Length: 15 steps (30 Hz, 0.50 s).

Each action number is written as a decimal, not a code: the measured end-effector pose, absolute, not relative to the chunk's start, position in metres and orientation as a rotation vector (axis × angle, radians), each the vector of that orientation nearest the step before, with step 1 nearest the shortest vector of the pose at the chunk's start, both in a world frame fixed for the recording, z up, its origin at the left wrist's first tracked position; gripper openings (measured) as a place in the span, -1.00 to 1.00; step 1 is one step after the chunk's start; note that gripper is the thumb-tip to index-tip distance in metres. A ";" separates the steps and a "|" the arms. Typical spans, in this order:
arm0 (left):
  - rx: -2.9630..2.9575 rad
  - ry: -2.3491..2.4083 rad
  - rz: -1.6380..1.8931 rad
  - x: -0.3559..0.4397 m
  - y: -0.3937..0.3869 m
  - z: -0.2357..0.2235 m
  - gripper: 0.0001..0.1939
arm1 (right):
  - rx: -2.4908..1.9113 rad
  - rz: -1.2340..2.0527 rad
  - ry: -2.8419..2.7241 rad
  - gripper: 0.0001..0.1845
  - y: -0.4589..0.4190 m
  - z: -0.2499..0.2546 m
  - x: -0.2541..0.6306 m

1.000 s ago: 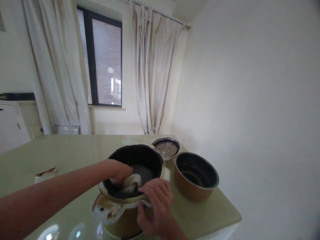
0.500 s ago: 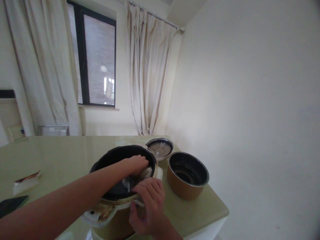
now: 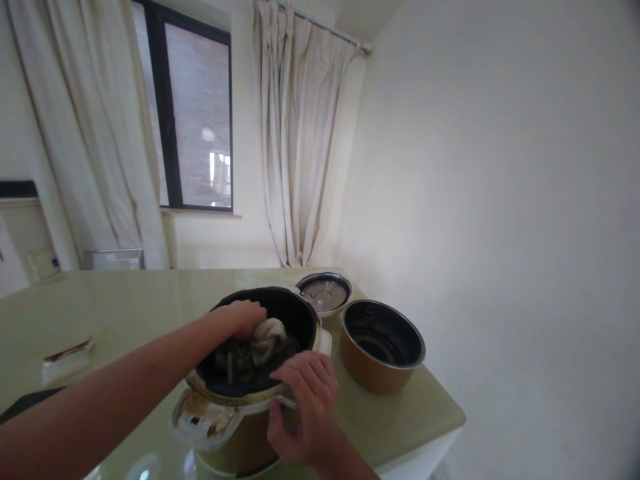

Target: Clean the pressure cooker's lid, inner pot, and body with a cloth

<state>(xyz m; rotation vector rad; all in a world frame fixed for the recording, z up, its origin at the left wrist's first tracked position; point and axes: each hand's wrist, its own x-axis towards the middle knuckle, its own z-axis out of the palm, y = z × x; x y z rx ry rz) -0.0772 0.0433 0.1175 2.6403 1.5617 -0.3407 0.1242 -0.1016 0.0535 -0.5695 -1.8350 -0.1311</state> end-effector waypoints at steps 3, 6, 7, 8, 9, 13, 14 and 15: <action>2.700 1.593 -0.391 -0.038 0.049 0.119 -0.55 | -0.572 -0.142 -1.832 -0.72 -0.101 0.052 0.124; 2.767 1.481 -0.386 -0.009 0.041 0.119 -0.58 | -0.563 -0.150 -1.831 -0.73 -0.100 0.051 0.125; 2.783 1.425 -0.395 -0.004 0.036 0.119 -0.59 | -0.562 -0.151 -1.835 -0.73 -0.100 0.051 0.125; 2.797 1.368 -0.405 -0.002 0.031 0.120 -0.61 | -0.563 -0.151 -1.838 -0.73 -0.100 0.051 0.125; 2.804 1.310 -0.419 -0.003 0.025 0.120 -0.63 | -0.564 -0.149 -1.840 -0.73 -0.100 0.052 0.125; 2.662 1.220 -0.610 -0.035 0.009 0.120 -0.58 | -0.558 -0.141 -1.850 -0.72 -0.101 0.053 0.126; 2.597 1.245 -0.660 -0.047 0.008 0.120 -0.58 | -0.557 -0.138 -1.853 -0.71 -0.101 0.053 0.126; 2.542 1.289 -0.687 -0.059 0.009 0.120 -0.60 | -0.558 -0.133 -1.855 -0.71 -0.101 0.053 0.126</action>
